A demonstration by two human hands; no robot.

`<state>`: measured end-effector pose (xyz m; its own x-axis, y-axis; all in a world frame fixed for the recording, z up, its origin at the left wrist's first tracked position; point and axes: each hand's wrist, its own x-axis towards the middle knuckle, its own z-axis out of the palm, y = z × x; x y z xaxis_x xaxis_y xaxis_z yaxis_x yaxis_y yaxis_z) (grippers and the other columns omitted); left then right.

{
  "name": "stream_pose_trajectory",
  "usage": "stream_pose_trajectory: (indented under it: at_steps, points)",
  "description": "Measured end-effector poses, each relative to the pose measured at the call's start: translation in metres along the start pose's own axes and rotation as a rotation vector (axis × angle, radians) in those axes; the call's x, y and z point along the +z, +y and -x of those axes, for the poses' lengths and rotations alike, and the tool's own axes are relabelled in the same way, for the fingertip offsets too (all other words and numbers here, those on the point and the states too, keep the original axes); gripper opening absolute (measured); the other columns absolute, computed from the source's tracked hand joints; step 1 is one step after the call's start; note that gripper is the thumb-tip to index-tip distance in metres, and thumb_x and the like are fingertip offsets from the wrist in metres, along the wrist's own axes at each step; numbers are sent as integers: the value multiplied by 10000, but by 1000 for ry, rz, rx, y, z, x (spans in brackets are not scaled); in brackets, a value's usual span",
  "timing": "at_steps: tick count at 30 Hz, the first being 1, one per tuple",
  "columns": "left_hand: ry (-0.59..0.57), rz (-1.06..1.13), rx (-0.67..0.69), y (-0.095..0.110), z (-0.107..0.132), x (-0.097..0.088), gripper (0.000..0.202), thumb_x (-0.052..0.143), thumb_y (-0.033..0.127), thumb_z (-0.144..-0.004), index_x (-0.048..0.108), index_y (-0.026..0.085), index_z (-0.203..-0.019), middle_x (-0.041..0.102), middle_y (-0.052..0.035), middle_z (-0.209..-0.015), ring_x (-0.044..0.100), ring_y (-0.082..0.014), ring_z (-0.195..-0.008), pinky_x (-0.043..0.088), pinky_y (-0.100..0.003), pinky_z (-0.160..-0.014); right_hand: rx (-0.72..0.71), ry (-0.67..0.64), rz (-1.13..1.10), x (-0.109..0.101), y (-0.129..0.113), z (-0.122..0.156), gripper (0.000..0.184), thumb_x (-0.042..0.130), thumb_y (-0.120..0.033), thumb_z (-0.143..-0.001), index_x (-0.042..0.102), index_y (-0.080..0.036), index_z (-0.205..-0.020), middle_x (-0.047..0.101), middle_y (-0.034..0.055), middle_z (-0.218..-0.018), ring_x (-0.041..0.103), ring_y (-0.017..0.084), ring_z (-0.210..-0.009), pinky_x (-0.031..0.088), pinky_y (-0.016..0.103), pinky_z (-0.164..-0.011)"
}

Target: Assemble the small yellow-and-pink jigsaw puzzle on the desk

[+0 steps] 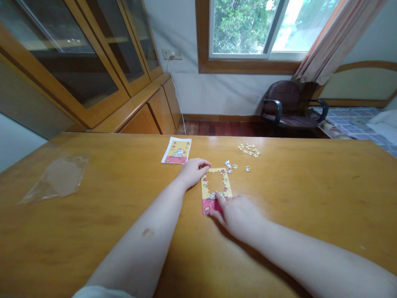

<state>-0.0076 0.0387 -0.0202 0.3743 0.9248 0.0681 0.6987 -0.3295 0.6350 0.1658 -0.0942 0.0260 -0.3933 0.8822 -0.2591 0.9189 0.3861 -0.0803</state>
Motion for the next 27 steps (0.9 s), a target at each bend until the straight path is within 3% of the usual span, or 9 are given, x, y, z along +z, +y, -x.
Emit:
stream_pose_trajectory:
  at_steps: [11, 17, 21, 23, 27]
  points:
    - [10, -6, 28, -2, 0, 1, 245, 529, 316, -849, 726, 225, -962, 711, -30, -986, 622, -198, -909, 481, -329, -839, -37, 10, 25, 0, 0, 3, 519, 328, -526, -960, 570, -132, -1196, 711, 117, -754, 681, 258, -680, 435, 310, -616]
    - [5, -6, 17, -2, 0, 1, 245, 533, 313, -848, 724, 215, -967, 711, -41, -995, 622, -201, -915, 483, -338, -850, -36, 63, -18, -4, 5, 5, 508, 340, -510, -961, 544, -153, -1260, 721, 116, -780, 684, 255, -702, 438, 317, -629]
    - [6, -5, 12, -2, 0, 1, 246, 533, 310, -847, 722, 217, -975, 708, -41, -1000, 621, -200, -927, 483, -339, -860, 95, 193, -36, -16, 34, -3, 491, 349, -454, -967, 524, -140, -1301, 725, 113, -810, 679, 247, -764, 436, 324, -689]
    - [5, -5, 11, -2, 0, 1, 242, 535, 309, -847, 722, 221, -974, 708, -39, -1004, 620, -201, -928, 481, -342, -863, 153, 247, -29, -19, 55, -13, 452, 359, -432, -964, 580, -146, -1236, 722, 116, -892, 667, 245, -817, 427, 332, -730]
    - [6, -1, 5, -1, 1, 0, 238, 535, 309, -847, 723, 226, -968, 708, -38, -998, 621, -201, -918, 483, -338, -844, 200, 357, -4, -9, 91, -32, 367, 377, -349, -966, 660, -156, -1100, 685, 114, -1034, 602, 244, -962, 376, 342, -831]
